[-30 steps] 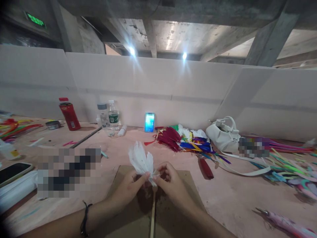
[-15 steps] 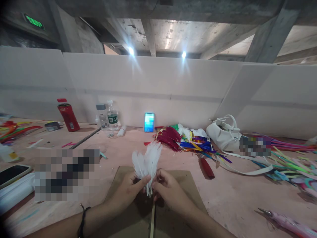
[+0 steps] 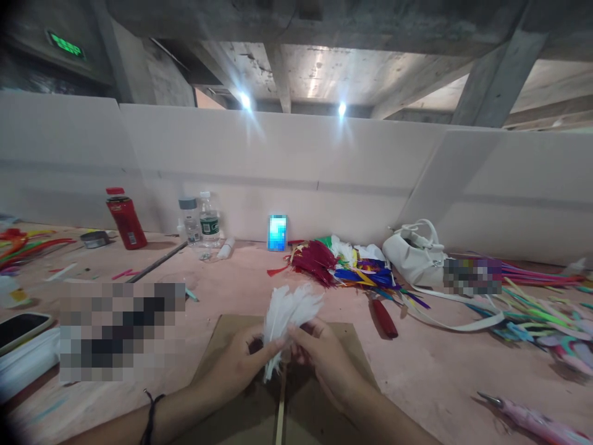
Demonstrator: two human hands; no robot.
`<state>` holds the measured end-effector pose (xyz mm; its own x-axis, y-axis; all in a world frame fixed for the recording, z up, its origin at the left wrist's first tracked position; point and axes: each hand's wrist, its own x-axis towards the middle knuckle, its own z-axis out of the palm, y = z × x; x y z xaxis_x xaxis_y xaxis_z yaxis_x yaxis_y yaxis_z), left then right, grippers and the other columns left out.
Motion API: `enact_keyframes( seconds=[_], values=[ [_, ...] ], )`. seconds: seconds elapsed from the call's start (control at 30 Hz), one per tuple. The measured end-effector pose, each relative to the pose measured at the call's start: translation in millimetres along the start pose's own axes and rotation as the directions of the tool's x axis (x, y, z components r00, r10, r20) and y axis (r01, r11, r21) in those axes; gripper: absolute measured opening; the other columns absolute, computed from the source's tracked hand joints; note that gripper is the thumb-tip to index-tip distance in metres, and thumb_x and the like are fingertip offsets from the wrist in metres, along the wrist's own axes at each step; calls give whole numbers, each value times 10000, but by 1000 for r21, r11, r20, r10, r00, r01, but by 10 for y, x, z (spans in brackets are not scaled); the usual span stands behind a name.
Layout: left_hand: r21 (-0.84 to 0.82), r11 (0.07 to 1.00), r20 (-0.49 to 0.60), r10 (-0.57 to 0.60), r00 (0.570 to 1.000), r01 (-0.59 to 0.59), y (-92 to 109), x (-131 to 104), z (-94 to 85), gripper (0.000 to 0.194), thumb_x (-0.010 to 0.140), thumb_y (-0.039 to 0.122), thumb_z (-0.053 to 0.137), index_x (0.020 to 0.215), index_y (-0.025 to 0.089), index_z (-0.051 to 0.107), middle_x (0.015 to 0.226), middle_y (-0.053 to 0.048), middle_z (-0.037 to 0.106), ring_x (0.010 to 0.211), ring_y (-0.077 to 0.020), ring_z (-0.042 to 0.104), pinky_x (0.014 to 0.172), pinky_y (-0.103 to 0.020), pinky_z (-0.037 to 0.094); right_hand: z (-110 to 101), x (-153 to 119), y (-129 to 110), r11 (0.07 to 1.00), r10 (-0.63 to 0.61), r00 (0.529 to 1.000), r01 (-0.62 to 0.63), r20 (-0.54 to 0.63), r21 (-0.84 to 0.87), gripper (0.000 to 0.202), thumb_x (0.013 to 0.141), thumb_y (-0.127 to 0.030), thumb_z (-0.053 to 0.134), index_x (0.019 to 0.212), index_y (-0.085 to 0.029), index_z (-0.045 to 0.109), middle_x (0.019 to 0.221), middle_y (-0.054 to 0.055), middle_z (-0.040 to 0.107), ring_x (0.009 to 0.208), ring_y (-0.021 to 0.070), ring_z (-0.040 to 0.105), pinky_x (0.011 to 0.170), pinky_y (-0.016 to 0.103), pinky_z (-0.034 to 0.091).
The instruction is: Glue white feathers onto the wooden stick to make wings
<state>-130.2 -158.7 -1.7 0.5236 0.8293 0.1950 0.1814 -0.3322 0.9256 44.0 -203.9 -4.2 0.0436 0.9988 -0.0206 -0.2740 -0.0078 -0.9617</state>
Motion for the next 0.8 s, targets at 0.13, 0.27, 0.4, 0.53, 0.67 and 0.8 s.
enact_keyframes(
  seconds=[0.13,0.27,0.4,0.53,0.67,0.8],
  values=[
    [181,983,-253,25,967,22,-8,125,-178,308,899,451,595,964,176,719,868,-46,728,832,-226,647,749,-280,488,-305,380,-110,850,-306,942,204,-141,-485,473,805,-526,686,1156,-210,697,871,51,695,694,198,623,615,312,496],
    [385,922,-372,116,921,39,-158,259,-318,519,843,386,657,1319,193,582,1132,-94,693,1064,-283,623,921,-381,490,-871,1023,-414,696,-460,844,150,-275,-702,349,839,-391,642,1111,-173,670,1000,80,702,859,231,647,772,349,513],
    [667,743,-305,341,889,-56,-213,221,-311,517,925,337,567,1423,201,533,1412,-160,552,1332,-353,460,1096,-520,379,-1476,1591,-738,533,-512,763,-77,-394,-843,198,950,-299,604,1069,-152,666,1076,104,690,1040,246,631,955,415,482],
    [703,606,173,363,915,-373,-62,51,-254,340,1000,284,486,1285,348,660,1358,-32,652,1417,-331,400,1181,-562,248,-1875,1943,-833,361,-402,805,-298,-436,-884,235,971,-360,652,1102,-166,672,1173,75,672,1062,235,649,938,451,533],
    [669,600,265,358,895,-438,44,-43,-216,285,1031,326,449,1142,313,712,1133,-26,736,1347,-303,489,1167,-541,265,-2040,2170,-728,205,-268,861,-387,-432,-899,285,977,-386,648,1157,-166,662,1180,80,674,1027,228,669,900,436,566],
    [720,621,127,322,938,-310,30,-34,-197,237,1025,329,479,1003,281,710,1029,-18,737,1254,-299,532,1109,-524,297,-2080,2275,-598,111,-252,868,-414,-428,-904,298,974,-373,657,1181,-158,649,1159,78,677,984,216,681,851,413,586]
  ],
)
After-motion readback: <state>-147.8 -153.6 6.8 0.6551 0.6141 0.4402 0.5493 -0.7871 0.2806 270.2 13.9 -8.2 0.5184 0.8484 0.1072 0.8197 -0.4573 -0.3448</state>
